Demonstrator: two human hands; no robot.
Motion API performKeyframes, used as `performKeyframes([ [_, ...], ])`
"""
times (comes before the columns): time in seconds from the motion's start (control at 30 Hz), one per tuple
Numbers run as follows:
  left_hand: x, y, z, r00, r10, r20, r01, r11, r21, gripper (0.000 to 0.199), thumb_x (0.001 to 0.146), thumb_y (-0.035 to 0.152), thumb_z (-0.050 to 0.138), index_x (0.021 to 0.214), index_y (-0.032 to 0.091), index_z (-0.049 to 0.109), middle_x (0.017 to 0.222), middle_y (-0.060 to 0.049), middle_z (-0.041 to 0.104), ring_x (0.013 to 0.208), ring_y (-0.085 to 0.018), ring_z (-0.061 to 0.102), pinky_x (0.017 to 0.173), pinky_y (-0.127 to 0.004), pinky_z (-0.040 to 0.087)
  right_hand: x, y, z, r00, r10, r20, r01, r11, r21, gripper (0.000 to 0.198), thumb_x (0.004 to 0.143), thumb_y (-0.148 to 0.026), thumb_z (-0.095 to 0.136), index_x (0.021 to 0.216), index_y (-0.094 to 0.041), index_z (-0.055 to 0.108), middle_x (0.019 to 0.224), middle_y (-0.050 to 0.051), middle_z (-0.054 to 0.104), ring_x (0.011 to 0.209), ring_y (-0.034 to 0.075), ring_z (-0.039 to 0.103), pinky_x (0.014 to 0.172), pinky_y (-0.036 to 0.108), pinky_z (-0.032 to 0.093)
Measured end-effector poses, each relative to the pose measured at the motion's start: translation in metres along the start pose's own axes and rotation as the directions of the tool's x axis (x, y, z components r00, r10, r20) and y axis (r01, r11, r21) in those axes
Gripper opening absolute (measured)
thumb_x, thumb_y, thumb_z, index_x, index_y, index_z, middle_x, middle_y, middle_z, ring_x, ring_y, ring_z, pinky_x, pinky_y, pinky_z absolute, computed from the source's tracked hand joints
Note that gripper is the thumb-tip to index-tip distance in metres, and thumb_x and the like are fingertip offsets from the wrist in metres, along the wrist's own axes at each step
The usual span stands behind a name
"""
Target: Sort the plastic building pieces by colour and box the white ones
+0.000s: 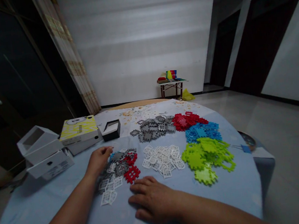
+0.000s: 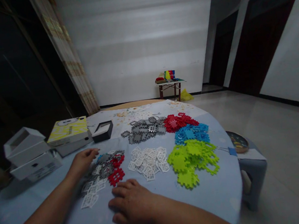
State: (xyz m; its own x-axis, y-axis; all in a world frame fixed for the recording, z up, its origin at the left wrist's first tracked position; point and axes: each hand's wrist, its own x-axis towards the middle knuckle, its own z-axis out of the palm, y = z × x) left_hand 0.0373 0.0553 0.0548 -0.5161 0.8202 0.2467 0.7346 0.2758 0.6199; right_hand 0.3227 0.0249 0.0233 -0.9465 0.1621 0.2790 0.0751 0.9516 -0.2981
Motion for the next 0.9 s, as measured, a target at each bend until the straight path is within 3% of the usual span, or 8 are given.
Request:
performKeyframes([
  [0.17,-0.025,0.063,0.030,0.975,0.099,0.199,-0.021,0.933,-0.360,0.047,0.068,0.055,0.054,0.084,0.014,0.071,0.077,-0.006,0.073,0.067,-0.019,0.063,0.062,-0.029,0.048,0.000,0.002,0.003,1.000,0.011,-0.003,-0.011,1.000,0.003,0.038,0.088,-0.042,0.046,0.120,-0.023,0.052,0.135,0.007,0.048,0.125,0.023,0.038,0.103,0.039,0.028],
  [0.23,-0.030,0.078,0.043,0.951,0.143,0.273,-0.033,0.929,-0.369,0.051,0.069,0.056,0.054,0.091,0.014,0.071,0.081,-0.007,0.073,0.068,-0.019,0.064,0.063,-0.030,0.049,0.001,0.002,0.004,1.000,0.014,-0.001,-0.014,1.000,0.006,0.037,0.088,-0.041,0.047,0.120,-0.024,0.052,0.135,0.007,0.047,0.125,0.023,0.038,0.102,0.040,0.029],
  [0.4,-0.020,0.071,0.052,0.951,0.205,0.233,-0.178,0.975,-0.130,0.045,0.077,0.044,0.045,0.102,0.014,0.068,0.097,-0.006,0.072,0.089,-0.020,0.064,0.079,-0.030,0.049,0.001,0.003,0.004,1.000,0.018,-0.001,-0.018,1.000,0.016,0.039,0.087,-0.041,0.048,0.121,-0.024,0.052,0.136,0.007,0.047,0.125,0.023,0.039,0.101,0.040,0.029],
  [0.6,-0.010,0.036,0.044,0.989,0.098,0.113,-0.121,0.968,0.220,0.043,0.075,0.035,0.049,0.110,0.017,0.065,0.121,-0.014,0.062,0.116,-0.030,0.051,0.098,-0.042,0.034,0.001,0.005,0.008,1.000,0.017,-0.021,-0.017,1.000,0.004,0.039,0.086,-0.042,0.048,0.121,-0.025,0.053,0.135,0.006,0.049,0.124,0.023,0.040,0.101,0.040,0.029],
  [0.9,-0.011,0.032,0.050,0.984,0.118,0.136,-0.165,0.893,0.419,0.026,0.077,0.032,0.047,0.081,0.025,0.071,0.098,-0.010,0.072,0.105,-0.029,0.056,0.096,-0.050,0.025,0.001,0.004,0.010,0.998,0.035,-0.052,-0.036,0.999,-0.012,0.038,0.085,-0.043,0.049,0.119,-0.027,0.054,0.133,0.005,0.051,0.122,0.022,0.042,0.098,0.041,0.031],
])
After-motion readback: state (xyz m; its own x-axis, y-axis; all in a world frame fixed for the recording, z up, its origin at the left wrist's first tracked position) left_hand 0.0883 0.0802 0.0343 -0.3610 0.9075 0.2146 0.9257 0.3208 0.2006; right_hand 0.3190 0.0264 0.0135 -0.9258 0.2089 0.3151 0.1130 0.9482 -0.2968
